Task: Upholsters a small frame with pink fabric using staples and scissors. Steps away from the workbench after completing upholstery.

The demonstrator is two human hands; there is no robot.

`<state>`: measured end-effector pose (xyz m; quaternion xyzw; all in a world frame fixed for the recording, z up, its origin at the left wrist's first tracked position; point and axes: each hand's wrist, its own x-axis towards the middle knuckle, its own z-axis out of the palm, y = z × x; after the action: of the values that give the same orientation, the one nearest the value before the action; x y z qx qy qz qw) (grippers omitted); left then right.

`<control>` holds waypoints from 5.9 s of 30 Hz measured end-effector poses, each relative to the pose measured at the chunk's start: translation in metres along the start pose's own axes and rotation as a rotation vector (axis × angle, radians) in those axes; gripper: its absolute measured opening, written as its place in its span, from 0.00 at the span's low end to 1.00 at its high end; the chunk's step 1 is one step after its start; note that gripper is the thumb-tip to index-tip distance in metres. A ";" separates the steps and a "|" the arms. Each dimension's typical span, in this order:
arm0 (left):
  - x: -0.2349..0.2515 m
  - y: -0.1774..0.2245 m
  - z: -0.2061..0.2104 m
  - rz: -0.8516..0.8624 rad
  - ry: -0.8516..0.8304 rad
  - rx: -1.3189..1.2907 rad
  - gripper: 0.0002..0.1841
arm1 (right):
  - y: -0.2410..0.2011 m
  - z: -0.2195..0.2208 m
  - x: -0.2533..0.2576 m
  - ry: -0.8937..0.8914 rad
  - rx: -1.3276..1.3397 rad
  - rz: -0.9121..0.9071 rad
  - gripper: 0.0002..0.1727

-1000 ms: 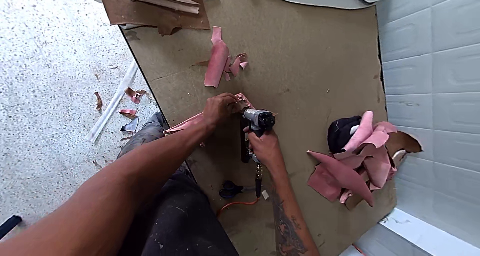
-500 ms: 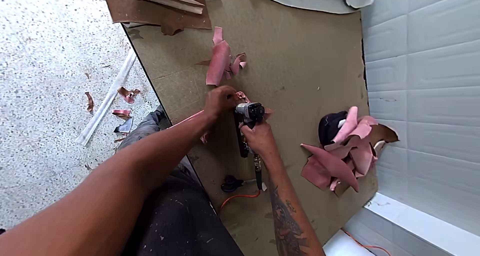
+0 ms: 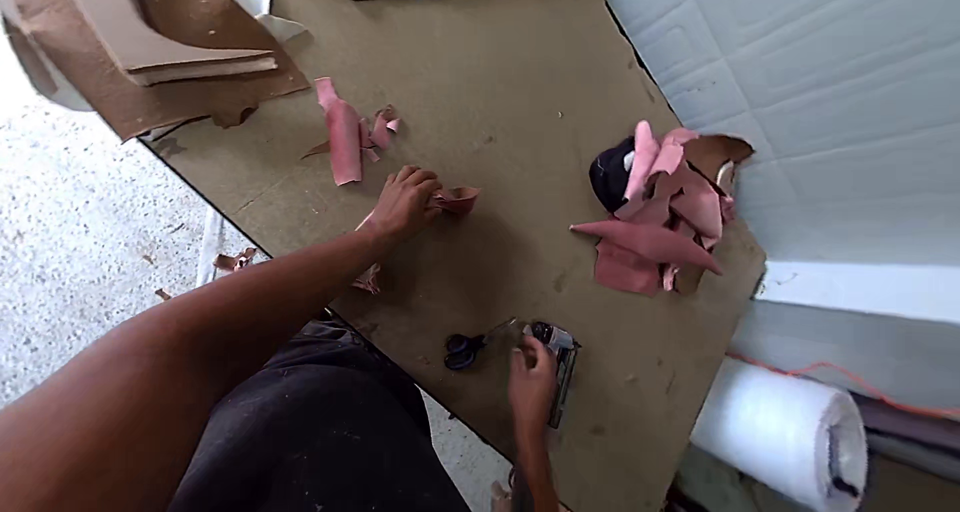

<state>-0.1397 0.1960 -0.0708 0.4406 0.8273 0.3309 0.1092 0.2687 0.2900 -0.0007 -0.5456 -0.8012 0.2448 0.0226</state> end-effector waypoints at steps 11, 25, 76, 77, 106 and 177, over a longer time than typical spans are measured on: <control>0.045 0.033 0.041 -0.007 -0.293 -0.210 0.14 | 0.013 0.109 -0.072 0.291 0.065 0.056 0.23; 0.054 0.016 0.033 0.265 -0.520 -0.360 0.06 | 0.043 0.013 -0.049 -0.376 0.197 0.444 0.13; 0.002 0.122 0.057 0.378 -0.564 -0.004 0.04 | -0.036 0.035 0.104 -0.314 -0.130 -0.380 0.35; -0.010 0.125 0.066 0.395 -0.537 -0.011 0.04 | -0.036 0.040 0.104 -0.298 -0.127 -0.409 0.34; -0.047 0.079 0.047 -0.188 -0.224 -0.081 0.08 | -0.039 0.049 0.132 -0.341 -0.201 -0.701 0.25; -0.098 0.060 -0.005 0.014 -0.038 -0.141 0.11 | -0.204 0.100 0.200 -0.503 -0.415 -1.271 0.24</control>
<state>-0.0448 0.1385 -0.0393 0.4438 0.7966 0.3807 0.1534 -0.0182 0.3727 -0.0495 0.1069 -0.9751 0.1453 -0.1289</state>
